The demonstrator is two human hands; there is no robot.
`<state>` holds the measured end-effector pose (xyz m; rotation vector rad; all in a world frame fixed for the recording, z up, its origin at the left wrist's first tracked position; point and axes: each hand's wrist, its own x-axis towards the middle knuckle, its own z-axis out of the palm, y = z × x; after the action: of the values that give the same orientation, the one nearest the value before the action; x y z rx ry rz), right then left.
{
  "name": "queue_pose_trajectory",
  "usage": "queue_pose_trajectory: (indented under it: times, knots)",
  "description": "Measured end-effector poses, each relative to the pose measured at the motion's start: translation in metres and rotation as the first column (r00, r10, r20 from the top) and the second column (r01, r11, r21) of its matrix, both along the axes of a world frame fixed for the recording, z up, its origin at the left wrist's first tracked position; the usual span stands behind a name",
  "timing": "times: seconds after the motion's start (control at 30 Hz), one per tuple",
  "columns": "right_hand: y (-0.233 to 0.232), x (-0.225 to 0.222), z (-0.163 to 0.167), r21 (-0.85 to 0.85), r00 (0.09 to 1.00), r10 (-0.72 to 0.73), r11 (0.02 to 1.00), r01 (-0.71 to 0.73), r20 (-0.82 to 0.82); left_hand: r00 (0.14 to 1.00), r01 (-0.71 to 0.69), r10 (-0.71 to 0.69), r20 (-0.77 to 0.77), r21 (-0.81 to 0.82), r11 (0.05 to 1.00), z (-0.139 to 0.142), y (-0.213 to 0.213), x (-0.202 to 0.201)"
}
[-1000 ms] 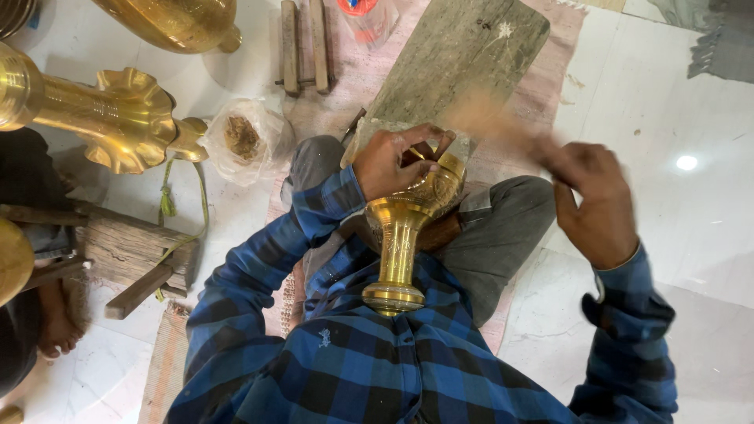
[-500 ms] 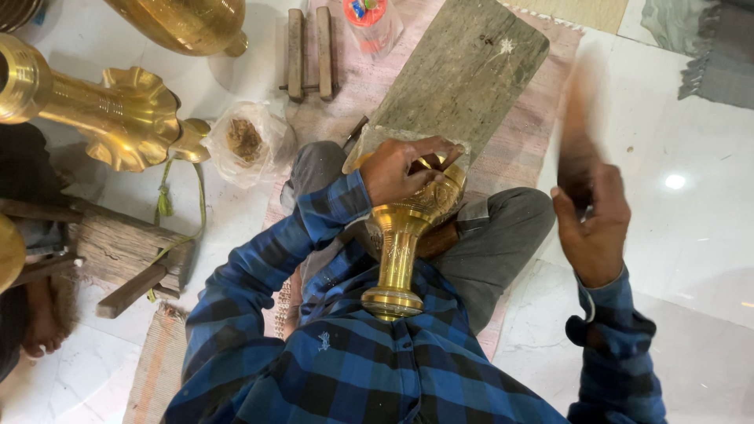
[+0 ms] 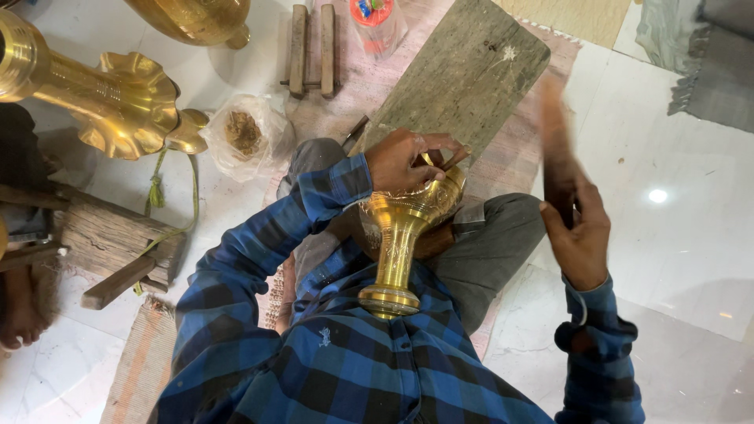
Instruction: The person sits on the floor holding a brass vase between their legs and engraves a decorative pattern into its surface. They hold a punch against the metal with one hand and strike it with a wooden mallet in the other, rotating the vase to work around the rim.
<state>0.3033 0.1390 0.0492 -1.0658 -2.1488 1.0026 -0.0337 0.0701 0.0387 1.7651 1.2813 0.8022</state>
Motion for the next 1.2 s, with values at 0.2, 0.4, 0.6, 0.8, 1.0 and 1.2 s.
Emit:
queue_pose_trajectory:
  times: [0.2, 0.4, 0.6, 0.8, 1.0, 1.2]
  knots:
    - [0.008, -0.002, 0.008, 0.315, 0.972, 0.019, 0.945, -0.094, 0.234, 0.998, -0.036, 0.033, 0.045, 0.071, 0.997, 0.003, -0.004, 0.006]
    - [0.007, -0.002, 0.004, 0.188, 0.982, 0.040, 0.979, -0.076, 0.185, 0.995, -0.091, 0.088, 0.043, 0.079, 0.993, -0.004, -0.008, 0.007]
    - [0.018, -0.008, 0.016, 0.084, 0.995, 0.090, 0.992, -0.094, 0.048, 0.973, -0.223, 0.220, 0.069, 0.040, 0.974, -0.005, -0.020, 0.012]
    - [0.028, -0.017, 0.028, 0.246, 0.978, 0.103, 0.958, -0.146, 0.180, 0.957, -0.281, 0.279, 0.082, 0.013, 0.960, -0.009, -0.022, 0.017]
    - [0.021, -0.028, 0.038, 0.390, 0.916, 0.014, 0.902, -0.184, 0.401, 0.931, -0.360, 0.355, 0.084, 0.042, 0.932, -0.018, -0.026, 0.023]
    - [0.022, -0.031, 0.046, 0.417, 0.882, 0.078, 0.859, -0.296, 0.465, 0.917, -0.377, 0.374, 0.138, -0.005, 0.926, -0.019, -0.026, 0.024]
